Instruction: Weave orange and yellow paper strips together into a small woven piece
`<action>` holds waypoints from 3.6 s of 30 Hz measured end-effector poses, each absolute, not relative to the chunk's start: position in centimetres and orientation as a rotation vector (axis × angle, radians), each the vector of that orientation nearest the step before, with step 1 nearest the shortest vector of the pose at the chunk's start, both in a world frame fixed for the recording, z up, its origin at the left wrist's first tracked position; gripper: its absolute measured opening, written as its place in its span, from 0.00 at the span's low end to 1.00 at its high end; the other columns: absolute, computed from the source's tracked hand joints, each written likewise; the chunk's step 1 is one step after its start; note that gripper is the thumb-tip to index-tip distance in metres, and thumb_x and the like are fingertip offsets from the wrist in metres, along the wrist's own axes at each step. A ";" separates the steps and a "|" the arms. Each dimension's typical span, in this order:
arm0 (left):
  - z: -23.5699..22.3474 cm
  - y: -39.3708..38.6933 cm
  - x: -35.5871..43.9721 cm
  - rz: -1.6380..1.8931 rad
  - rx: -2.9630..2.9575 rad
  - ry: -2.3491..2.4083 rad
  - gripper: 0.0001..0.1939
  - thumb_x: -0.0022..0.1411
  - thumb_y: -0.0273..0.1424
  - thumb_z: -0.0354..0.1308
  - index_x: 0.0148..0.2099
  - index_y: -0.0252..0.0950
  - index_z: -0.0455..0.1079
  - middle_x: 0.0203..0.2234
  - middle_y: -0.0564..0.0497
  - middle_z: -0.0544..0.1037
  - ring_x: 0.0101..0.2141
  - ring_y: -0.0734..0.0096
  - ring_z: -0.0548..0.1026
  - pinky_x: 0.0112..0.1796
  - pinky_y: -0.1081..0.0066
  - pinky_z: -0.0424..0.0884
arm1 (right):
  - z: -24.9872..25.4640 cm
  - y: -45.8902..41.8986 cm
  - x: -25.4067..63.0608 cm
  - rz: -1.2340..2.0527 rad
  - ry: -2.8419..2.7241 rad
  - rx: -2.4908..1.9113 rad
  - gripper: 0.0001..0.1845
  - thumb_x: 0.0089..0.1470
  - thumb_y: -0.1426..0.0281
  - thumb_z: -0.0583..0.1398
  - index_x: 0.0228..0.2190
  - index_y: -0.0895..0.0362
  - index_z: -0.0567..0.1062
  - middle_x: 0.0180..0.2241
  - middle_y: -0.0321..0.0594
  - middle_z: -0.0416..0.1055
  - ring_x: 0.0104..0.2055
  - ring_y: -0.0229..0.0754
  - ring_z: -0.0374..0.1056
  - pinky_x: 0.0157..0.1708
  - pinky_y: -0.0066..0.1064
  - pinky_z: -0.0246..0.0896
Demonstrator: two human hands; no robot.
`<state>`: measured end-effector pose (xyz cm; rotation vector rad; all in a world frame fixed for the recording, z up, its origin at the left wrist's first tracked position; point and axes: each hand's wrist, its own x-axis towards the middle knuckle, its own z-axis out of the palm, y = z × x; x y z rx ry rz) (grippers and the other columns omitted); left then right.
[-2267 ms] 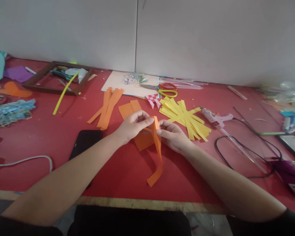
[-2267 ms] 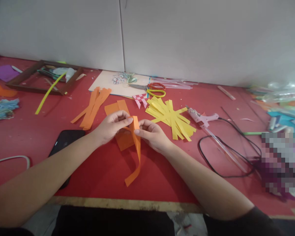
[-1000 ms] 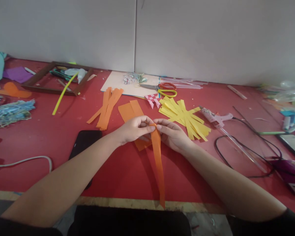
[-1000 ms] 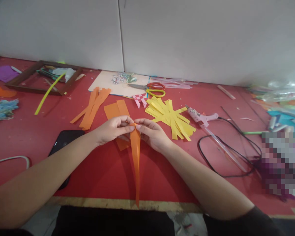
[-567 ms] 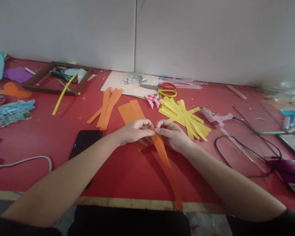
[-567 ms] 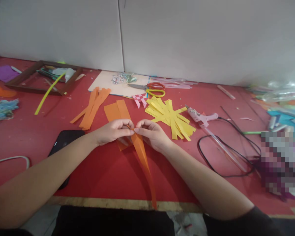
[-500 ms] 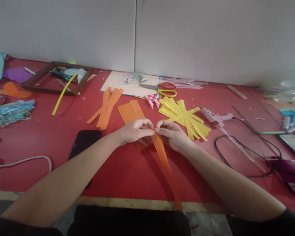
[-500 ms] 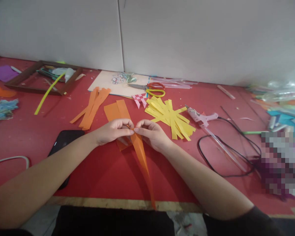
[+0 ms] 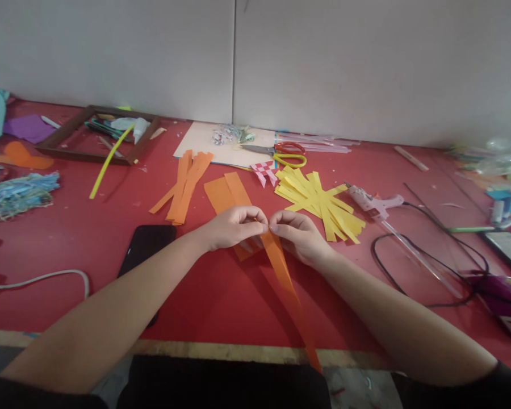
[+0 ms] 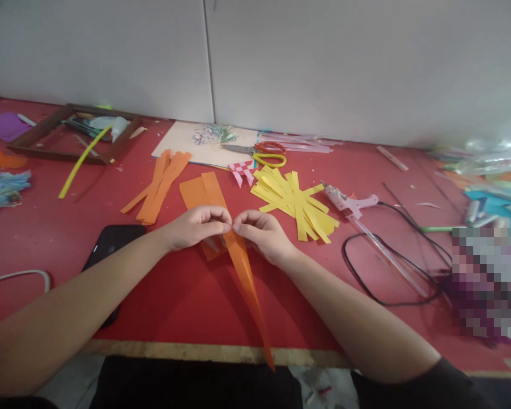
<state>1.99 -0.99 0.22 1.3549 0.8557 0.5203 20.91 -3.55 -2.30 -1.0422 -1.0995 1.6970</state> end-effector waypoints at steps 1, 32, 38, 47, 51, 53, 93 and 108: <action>0.2 -1.0 2.0 0.518 1.350 0.852 0.07 0.56 0.35 0.60 0.32 0.36 0.69 0.24 0.56 0.72 0.25 0.74 0.73 0.29 0.73 0.72 | -2.3 -3.6 20.9 1.700 -1.096 -1.043 0.12 0.43 0.64 0.70 0.24 0.56 0.74 0.19 0.30 0.63 0.19 0.31 0.54 0.19 0.26 0.47; -0.3 -1.0 2.1 0.664 1.477 0.984 0.11 0.60 0.40 0.59 0.36 0.36 0.67 0.26 0.55 0.70 0.25 0.76 0.70 0.27 0.74 0.68 | -2.5 -3.5 20.6 1.647 -1.010 -1.020 0.13 0.45 0.61 0.70 0.26 0.54 0.75 0.19 0.29 0.62 0.20 0.31 0.56 0.21 0.27 0.51; -0.3 -1.1 2.2 0.590 1.486 0.935 0.11 0.59 0.38 0.59 0.34 0.36 0.66 0.27 0.55 0.70 0.25 0.75 0.71 0.26 0.73 0.70 | -2.7 -3.4 20.6 1.626 -0.972 -1.024 0.11 0.43 0.62 0.70 0.26 0.54 0.76 0.20 0.30 0.64 0.20 0.32 0.57 0.22 0.28 0.53; -0.1 -1.4 2.4 0.561 1.638 0.893 0.09 0.63 0.36 0.54 0.34 0.37 0.65 0.26 0.56 0.68 0.24 0.77 0.68 0.26 0.75 0.66 | -3.2 -3.4 21.0 1.621 -1.053 -1.065 0.06 0.45 0.66 0.67 0.24 0.54 0.76 0.19 0.30 0.62 0.20 0.33 0.56 0.22 0.29 0.51; 0.0 -1.5 2.3 0.602 1.695 0.905 0.09 0.63 0.36 0.54 0.34 0.37 0.65 0.24 0.57 0.67 0.23 0.78 0.66 0.25 0.76 0.63 | -3.1 -3.4 20.9 1.605 -1.033 -1.084 0.07 0.45 0.65 0.66 0.24 0.54 0.75 0.17 0.29 0.60 0.18 0.33 0.54 0.21 0.29 0.48; -0.1 -1.5 2.3 0.616 1.739 0.894 0.08 0.63 0.35 0.54 0.33 0.36 0.65 0.25 0.57 0.68 0.24 0.78 0.66 0.26 0.76 0.62 | -3.2 -3.4 20.9 1.589 -1.072 -1.065 0.07 0.45 0.65 0.66 0.24 0.54 0.76 0.18 0.30 0.62 0.19 0.32 0.54 0.21 0.29 0.47; -0.4 -0.7 2.4 1.242 1.131 1.076 0.10 0.63 0.38 0.53 0.34 0.40 0.57 0.20 0.60 0.63 0.19 0.78 0.71 0.20 0.78 0.70 | -2.7 -3.2 20.8 1.466 -1.243 -1.110 0.03 0.43 0.70 0.63 0.22 0.55 0.73 0.21 0.32 0.63 0.24 0.35 0.53 0.25 0.29 0.47; -0.6 -1.4 2.9 0.787 1.364 0.990 0.14 0.59 0.40 0.63 0.32 0.33 0.68 0.15 0.55 0.71 0.17 0.78 0.71 0.23 0.77 0.69 | -2.8 -3.2 20.9 1.503 -1.224 -1.074 0.06 0.45 0.69 0.63 0.21 0.55 0.71 0.20 0.30 0.61 0.24 0.35 0.52 0.27 0.30 0.46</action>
